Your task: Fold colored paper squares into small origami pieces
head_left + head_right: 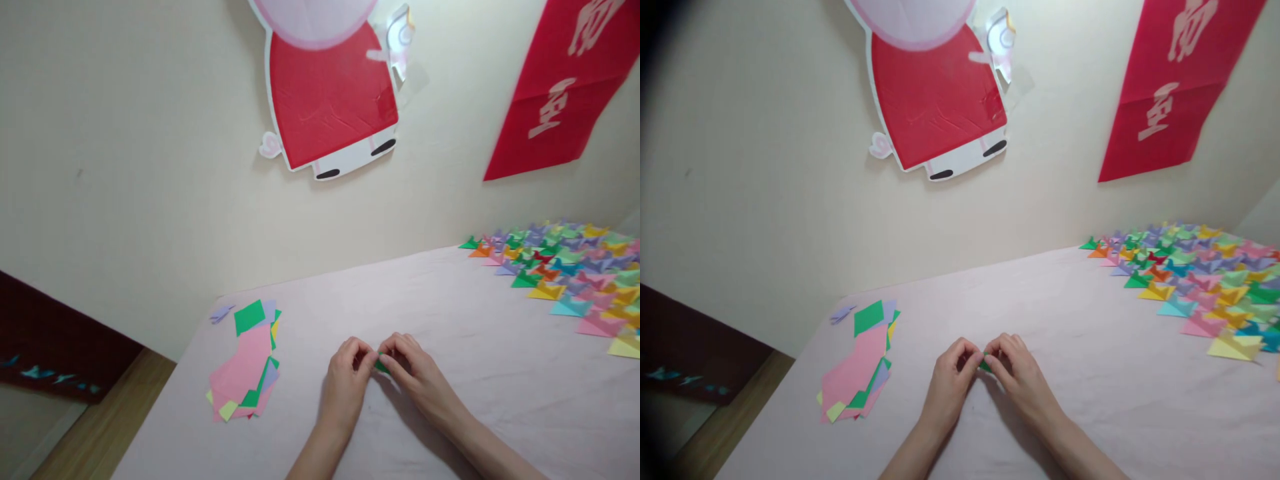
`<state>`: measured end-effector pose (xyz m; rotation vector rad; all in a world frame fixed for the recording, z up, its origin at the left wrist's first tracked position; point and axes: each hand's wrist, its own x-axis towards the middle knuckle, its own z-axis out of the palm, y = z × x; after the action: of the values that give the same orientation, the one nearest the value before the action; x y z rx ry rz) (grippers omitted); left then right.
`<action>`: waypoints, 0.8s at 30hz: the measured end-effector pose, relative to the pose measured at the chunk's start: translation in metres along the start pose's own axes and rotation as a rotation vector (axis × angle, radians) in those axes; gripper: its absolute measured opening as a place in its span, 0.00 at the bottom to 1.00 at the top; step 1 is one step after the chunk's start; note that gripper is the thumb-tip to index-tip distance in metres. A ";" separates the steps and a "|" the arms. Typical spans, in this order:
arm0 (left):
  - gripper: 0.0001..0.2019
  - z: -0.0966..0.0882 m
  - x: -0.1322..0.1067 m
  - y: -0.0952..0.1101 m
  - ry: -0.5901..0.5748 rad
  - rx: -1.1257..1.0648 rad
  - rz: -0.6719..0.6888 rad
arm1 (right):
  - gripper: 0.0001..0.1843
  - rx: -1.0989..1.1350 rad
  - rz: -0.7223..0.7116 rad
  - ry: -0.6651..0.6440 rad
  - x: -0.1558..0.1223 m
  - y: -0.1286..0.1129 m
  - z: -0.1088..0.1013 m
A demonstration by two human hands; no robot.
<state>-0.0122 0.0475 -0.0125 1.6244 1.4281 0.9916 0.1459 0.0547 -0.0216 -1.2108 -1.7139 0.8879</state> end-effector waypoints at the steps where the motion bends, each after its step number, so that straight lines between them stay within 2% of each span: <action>1: 0.10 -0.001 0.000 -0.001 -0.007 -0.012 0.009 | 0.11 0.015 0.009 0.001 0.001 0.000 0.000; 5: 0.10 0.000 0.000 -0.002 0.008 -0.104 0.007 | 0.13 0.121 0.074 0.004 0.001 -0.001 -0.002; 9: 0.11 0.002 -0.001 0.000 0.033 -0.096 0.017 | 0.14 0.223 0.101 0.009 -0.001 -0.003 -0.003; 16: 0.01 0.003 -0.005 0.005 0.037 -0.068 0.037 | 0.14 0.227 0.072 0.062 -0.003 -0.002 -0.002; 19: 0.01 0.001 -0.006 0.008 0.013 -0.089 0.010 | 0.14 0.213 0.072 0.055 -0.004 -0.001 -0.002; 21: 0.02 0.000 -0.007 0.011 0.001 -0.078 0.007 | 0.12 0.165 0.031 0.056 -0.004 -0.001 -0.002; 24: 0.04 -0.001 -0.008 0.013 -0.016 0.020 0.094 | 0.08 0.050 -0.117 0.070 -0.004 -0.002 -0.002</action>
<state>-0.0084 0.0379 -0.0007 1.7234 1.3655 1.0178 0.1476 0.0507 -0.0197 -1.0846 -1.6786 0.8047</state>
